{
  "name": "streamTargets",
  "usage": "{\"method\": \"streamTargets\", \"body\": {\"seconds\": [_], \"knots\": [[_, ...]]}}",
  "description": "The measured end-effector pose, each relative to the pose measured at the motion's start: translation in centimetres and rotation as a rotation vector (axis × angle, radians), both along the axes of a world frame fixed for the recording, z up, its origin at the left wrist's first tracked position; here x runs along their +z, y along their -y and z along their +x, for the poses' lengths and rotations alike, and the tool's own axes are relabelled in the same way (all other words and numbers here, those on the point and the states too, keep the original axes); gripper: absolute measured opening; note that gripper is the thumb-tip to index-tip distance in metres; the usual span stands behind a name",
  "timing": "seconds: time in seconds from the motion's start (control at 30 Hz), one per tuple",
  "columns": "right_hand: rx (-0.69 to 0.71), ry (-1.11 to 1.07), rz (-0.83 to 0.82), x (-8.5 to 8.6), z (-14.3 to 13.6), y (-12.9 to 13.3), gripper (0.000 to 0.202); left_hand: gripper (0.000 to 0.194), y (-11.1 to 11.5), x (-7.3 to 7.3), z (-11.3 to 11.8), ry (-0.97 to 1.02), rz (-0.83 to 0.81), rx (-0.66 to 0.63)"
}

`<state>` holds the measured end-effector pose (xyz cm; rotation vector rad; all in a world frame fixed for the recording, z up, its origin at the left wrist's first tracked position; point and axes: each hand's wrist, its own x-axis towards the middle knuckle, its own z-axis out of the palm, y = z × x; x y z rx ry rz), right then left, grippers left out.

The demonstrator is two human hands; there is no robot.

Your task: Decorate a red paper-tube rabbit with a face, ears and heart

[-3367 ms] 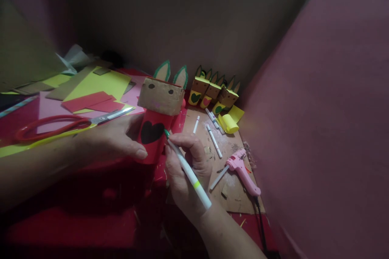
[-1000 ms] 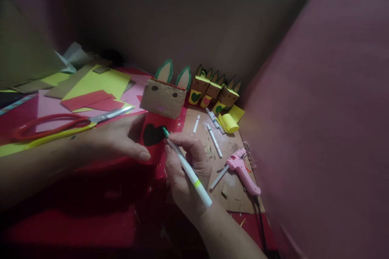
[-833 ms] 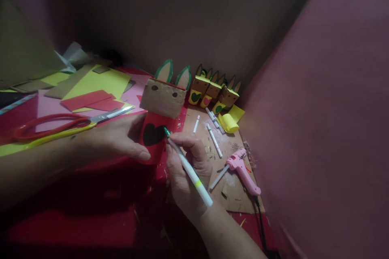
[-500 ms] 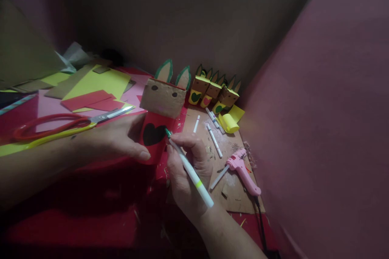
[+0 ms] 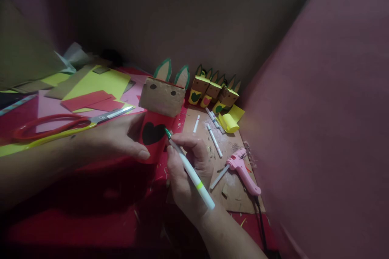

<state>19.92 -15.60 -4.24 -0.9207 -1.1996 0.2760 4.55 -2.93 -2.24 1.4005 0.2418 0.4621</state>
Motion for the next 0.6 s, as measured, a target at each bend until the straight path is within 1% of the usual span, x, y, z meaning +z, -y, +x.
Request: {"method": "streamTargets", "body": {"seconds": [0.17, 0.27, 0.4, 0.47, 0.53, 0.6], "knots": [[-0.035, 0.030, -0.020, 0.02, 0.03, -0.13, 0.016, 0.052, 0.13, 0.23, -0.01, -0.004, 0.007, 0.010], [-0.035, 0.063, 0.009, 0.35, -0.01, -0.22, 0.017, 0.053, 0.10, 0.09, 0.05, 0.016, -0.003, 0.001], [0.012, 0.105, 0.028, 0.69, 0.00, -0.06, 0.022, 0.049, -0.04, -0.10, 0.04, 0.017, 0.000, -0.025], [0.045, 0.106, 0.007, 0.66, 0.06, 0.15, 0.023, 0.051, -0.08, -0.10, 0.01, 0.029, -0.014, -0.033], [0.073, 0.074, 0.000, 0.50, 0.12, 0.33, 0.024, 0.054, -0.10, -0.11, 0.01, 0.042, -0.016, -0.038], [0.080, 0.020, 0.008, 0.28, 0.17, 0.42, 0.024, 0.051, -0.10, -0.15, 0.03, 0.040, -0.001, -0.040]]}}
